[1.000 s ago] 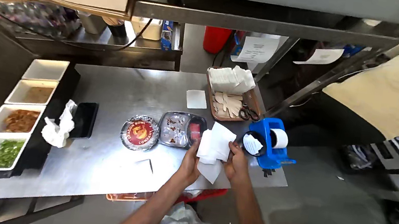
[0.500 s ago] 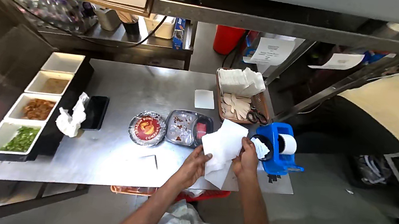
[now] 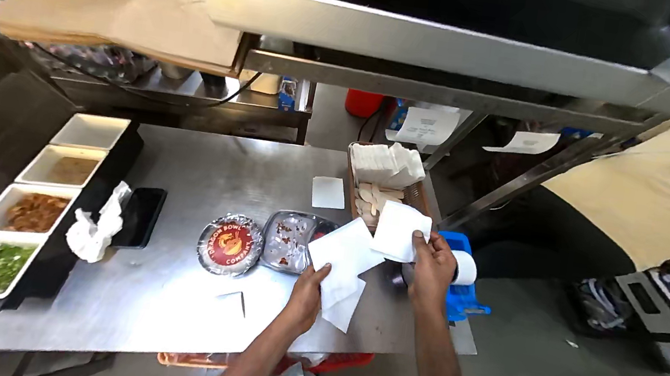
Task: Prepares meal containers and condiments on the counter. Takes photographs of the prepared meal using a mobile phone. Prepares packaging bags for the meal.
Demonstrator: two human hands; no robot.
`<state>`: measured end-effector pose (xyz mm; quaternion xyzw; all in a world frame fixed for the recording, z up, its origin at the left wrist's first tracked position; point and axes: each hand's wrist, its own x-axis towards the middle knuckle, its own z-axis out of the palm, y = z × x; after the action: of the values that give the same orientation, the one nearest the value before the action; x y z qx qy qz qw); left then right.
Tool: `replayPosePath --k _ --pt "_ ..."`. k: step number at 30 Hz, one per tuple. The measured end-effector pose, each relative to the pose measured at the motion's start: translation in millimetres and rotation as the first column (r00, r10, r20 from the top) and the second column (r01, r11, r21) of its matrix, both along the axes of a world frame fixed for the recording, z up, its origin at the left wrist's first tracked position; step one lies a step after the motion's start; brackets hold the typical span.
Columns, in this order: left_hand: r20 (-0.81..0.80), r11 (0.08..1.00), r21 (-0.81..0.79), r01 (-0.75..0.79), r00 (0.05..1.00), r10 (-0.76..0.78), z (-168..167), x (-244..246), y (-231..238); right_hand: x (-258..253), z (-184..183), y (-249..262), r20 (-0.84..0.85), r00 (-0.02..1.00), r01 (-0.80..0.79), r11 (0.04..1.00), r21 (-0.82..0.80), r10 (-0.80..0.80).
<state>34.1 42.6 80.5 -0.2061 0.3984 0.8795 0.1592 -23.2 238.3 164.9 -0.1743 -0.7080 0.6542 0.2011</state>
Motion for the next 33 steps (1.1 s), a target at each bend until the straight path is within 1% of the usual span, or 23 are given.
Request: replayPosePath --k 2,4,7,9,11,13,14,15,16,17,18,20,21,23,24,26,27,28,29,30,31,32,33 --pt "-0.039 0.998 -0.053 -0.038 0.999 0.036 6 -27 -2 -9 6 11 -0.027 0.998 0.058 0.998 -0.001 -0.058" --pt "-0.107 0.984 -0.169 -0.051 0.994 0.033 15 -66 -7 -16 9 24 -0.04 0.992 0.119 0.993 0.0 -0.119" --pt "-0.186 0.937 -0.349 0.008 0.979 -0.078 28 -137 -8 -16 3 39 -0.021 0.987 0.156 0.988 0.004 -0.156" --pt "-0.21 0.878 -0.479 0.01 0.97 -0.126 39 -187 4 -8 -8 47 0.012 0.992 0.121 0.992 0.029 -0.122" --pt "-0.274 0.797 -0.603 -0.045 0.949 -0.154 44 -237 16 6 -20 52 0.022 0.998 0.064 0.997 0.05 -0.065" --pt "-0.285 0.713 -0.699 -0.058 0.937 -0.203 53 -276 31 22 -32 58 0.033 0.998 0.059 0.995 0.077 -0.062" --pt "-0.259 0.651 -0.758 -0.036 0.933 -0.25 57 -289 39 30 -38 63 0.051 0.996 0.068 0.995 0.079 -0.072" --pt "-0.208 0.555 -0.831 -0.01 0.933 -0.295 61 -296 47 39 -44 67 0.082 0.993 0.074 0.993 0.086 -0.082" --pt "-0.136 0.43 -0.902 0.02 0.934 -0.329 63 -299 51 48 -49 72 0.12 0.989 0.073 0.992 0.102 -0.085" --pt "-0.063 0.317 -0.947 0.051 0.939 -0.338 63 -299 51 56 -53 77 0.147 0.985 0.073 0.99 0.121 -0.091" --pt "-0.026 0.244 -0.968 0.054 0.95 -0.312 58 -297 46 65 -57 83 0.168 0.981 0.07 0.988 0.137 -0.093" --pt "-0.033 0.173 -0.985 0.005 0.976 -0.216 35 -290 21 78 -63 91 0.172 0.979 0.077 0.983 0.168 -0.106" --pt "0.001 0.133 -0.991 0.026 0.983 -0.186 17 -285 6 84 -65 93 0.176 0.978 0.085 0.982 0.172 -0.115" --pt "0.131 0.034 -0.989 0.141 0.97 -0.207 -22 -274 -17 96 -67 95 0.19 0.974 0.095 0.982 0.161 -0.125" --pt "0.184 -0.042 -0.983 0.179 0.954 -0.235 -39 -269 -21 99 -68 94 0.199 0.973 0.093 0.985 0.146 -0.121" --pt "0.227 -0.152 -0.97 0.19 0.933 -0.279 -49 -266 -23 98 -69 89 0.204 0.975 0.069 0.991 0.116 -0.092" --pt "0.266 -0.161 -0.961 0.227 0.918 -0.294 -47 -269 -23 96 -69 85 0.205 0.976 0.051 0.994 0.101 -0.071" --pt "0.302 -0.136 -0.952 0.273 0.906 -0.295 -43 -271 -24 93 -67 80 0.207 0.977 0.03 0.996 0.081 -0.047" --pt "0.301 -0.067 -0.953 0.295 0.906 -0.297 -39 -274 -29 90 -62 75 0.208 0.978 -0.004 0.998 0.056 -0.008" --pt "0.252 0.033 -0.961 0.275 0.919 -0.302 -35 -274 -36 84 -54 71 0.2 0.979 -0.046 0.999 0.006 0.044" --pt "0.151 0.173 -0.962 0.21 0.941 -0.302 -28 -271 -44 78 -42 65 0.181 0.977 -0.097 0.991 -0.088 0.112" --pt "0.043 0.312 -0.939 0.142 0.952 -0.303 -17 -259 -51 73 -30 57 0.138 0.972 -0.158 0.962 -0.224 0.191" --pt "-0.051 0.423 -0.902 0.087 0.951 -0.306 0 -236 -55 67 -19 47 0.073 0.959 -0.228 0.9 -0.371 0.273"
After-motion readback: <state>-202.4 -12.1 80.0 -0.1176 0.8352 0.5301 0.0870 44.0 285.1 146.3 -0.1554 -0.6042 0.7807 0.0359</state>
